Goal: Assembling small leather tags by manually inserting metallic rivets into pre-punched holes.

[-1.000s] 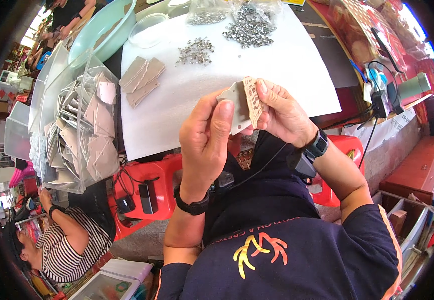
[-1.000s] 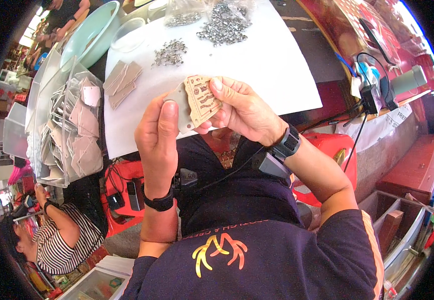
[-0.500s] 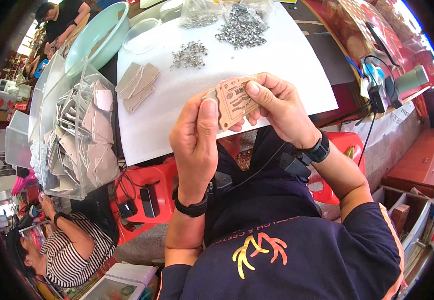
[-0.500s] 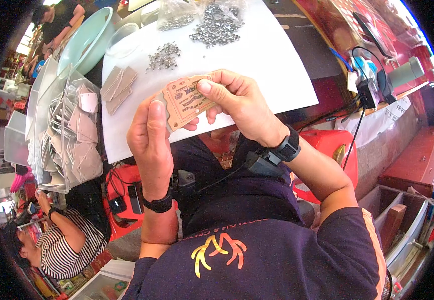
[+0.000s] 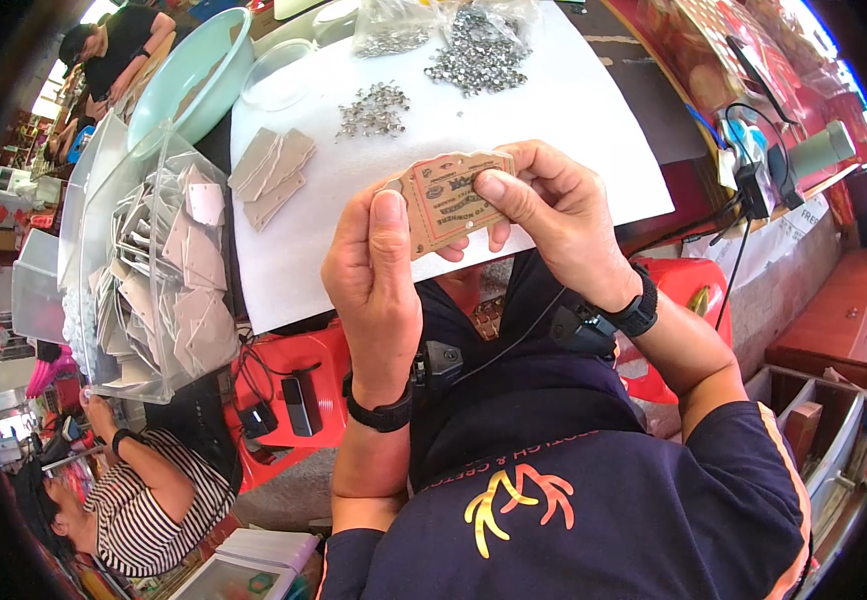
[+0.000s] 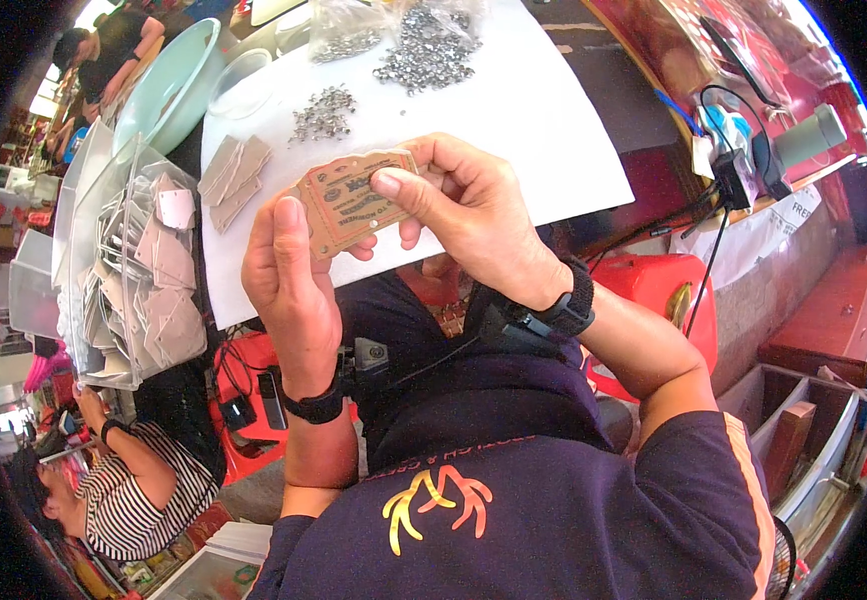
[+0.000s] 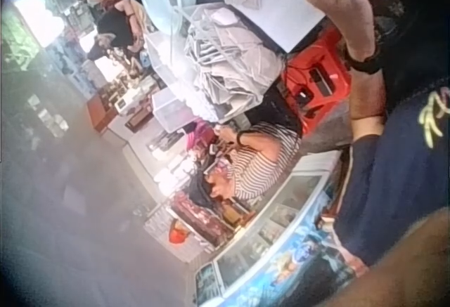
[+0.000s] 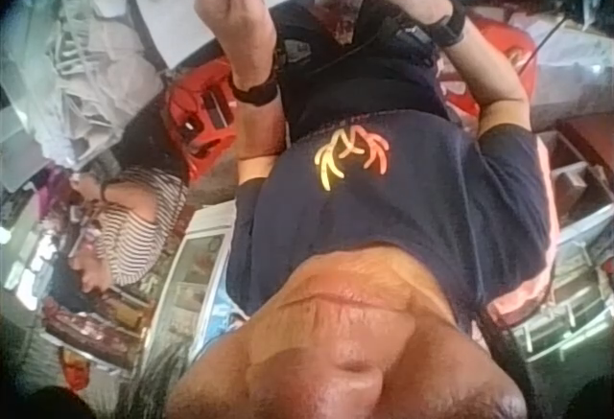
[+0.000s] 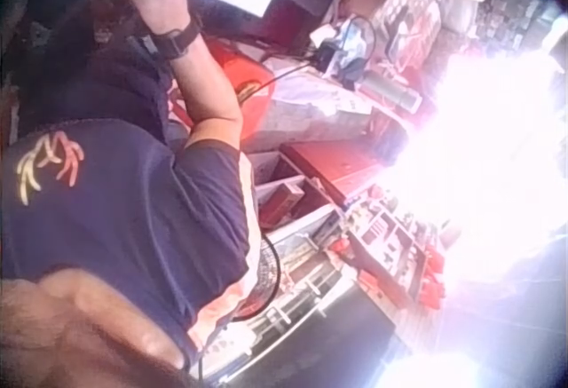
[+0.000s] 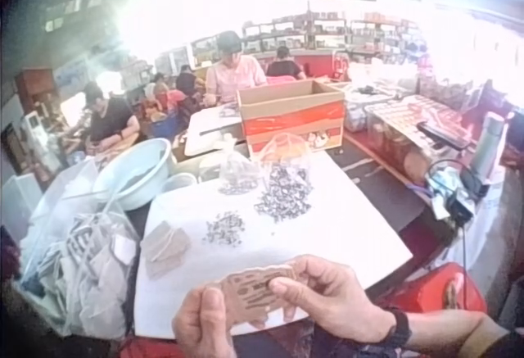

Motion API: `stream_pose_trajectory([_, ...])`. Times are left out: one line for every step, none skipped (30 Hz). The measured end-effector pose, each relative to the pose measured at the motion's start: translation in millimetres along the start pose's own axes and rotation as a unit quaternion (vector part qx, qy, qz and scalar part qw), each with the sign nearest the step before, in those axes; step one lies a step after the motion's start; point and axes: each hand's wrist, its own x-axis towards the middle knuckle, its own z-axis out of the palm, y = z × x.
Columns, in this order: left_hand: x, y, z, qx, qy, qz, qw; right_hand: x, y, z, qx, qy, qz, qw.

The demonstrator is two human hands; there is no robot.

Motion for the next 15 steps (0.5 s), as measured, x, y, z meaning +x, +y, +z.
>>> stream_pose_trajectory([0,0,0,-0.004,0.003,0.0,1.0,0,0,0,-0.006,0.005,-0.001,1.0])
stream_pose_trajectory([0,-1,0,-0.004,0.001,0.0,1.0,0,0,1,-0.006,0.007,-0.001,1.0])
stream_pose_trajectory([0,-3,-1,-0.006,-0.001,0.008,1.0,1,1,1,-0.007,0.007,0.0,1.0])
stream_pose_trajectory([0,-4,-1,-0.008,-0.003,0.016,1.0,1,0,1,-0.009,0.007,0.001,1.0])
stream_pose_trajectory([1,-3,0,-0.008,-0.005,0.015,1.0,1,0,2,-0.009,0.01,0.002,1.0])
stream_pose_trajectory([1,0,2,-0.014,0.008,0.014,1.0,1,-2,3,-0.009,0.01,0.001,1.0])
stream_pose_trajectory([2,1,4,-0.019,0.022,0.013,0.999,1,-2,5,-0.009,0.01,0.001,1.0])
stream_pose_trajectory([3,2,5,-0.019,0.02,0.012,1.0,1,-4,6,-0.008,0.012,0.001,1.0])
stream_pose_trajectory([3,3,6,-0.019,0.029,0.012,0.999,2,-5,7,-0.005,0.01,0.002,1.0])
stream_pose_trajectory([4,4,6,-0.019,0.038,0.013,0.999,3,-7,9,-0.001,0.008,0.003,1.0])
stream_pose_trajectory([5,5,7,-0.019,0.037,0.012,0.999,4,-8,9,-0.001,0.01,0.003,1.0])
stream_pose_trajectory([6,6,7,-0.022,0.038,0.013,0.999,5,-8,9,0.016,0.002,0.005,1.0])
stream_pose_trajectory([8,6,7,-0.026,0.039,0.015,0.999,6,-9,9,0.032,-0.006,0.007,0.999])
stream_pose_trajectory([9,7,7,-0.026,0.039,0.014,0.999,6,-10,11,0.033,-0.005,0.007,0.999])
stream_pose_trajectory([10,8,7,-0.022,0.037,0.015,0.999,7,-12,12,0.045,0.001,0.018,0.999])
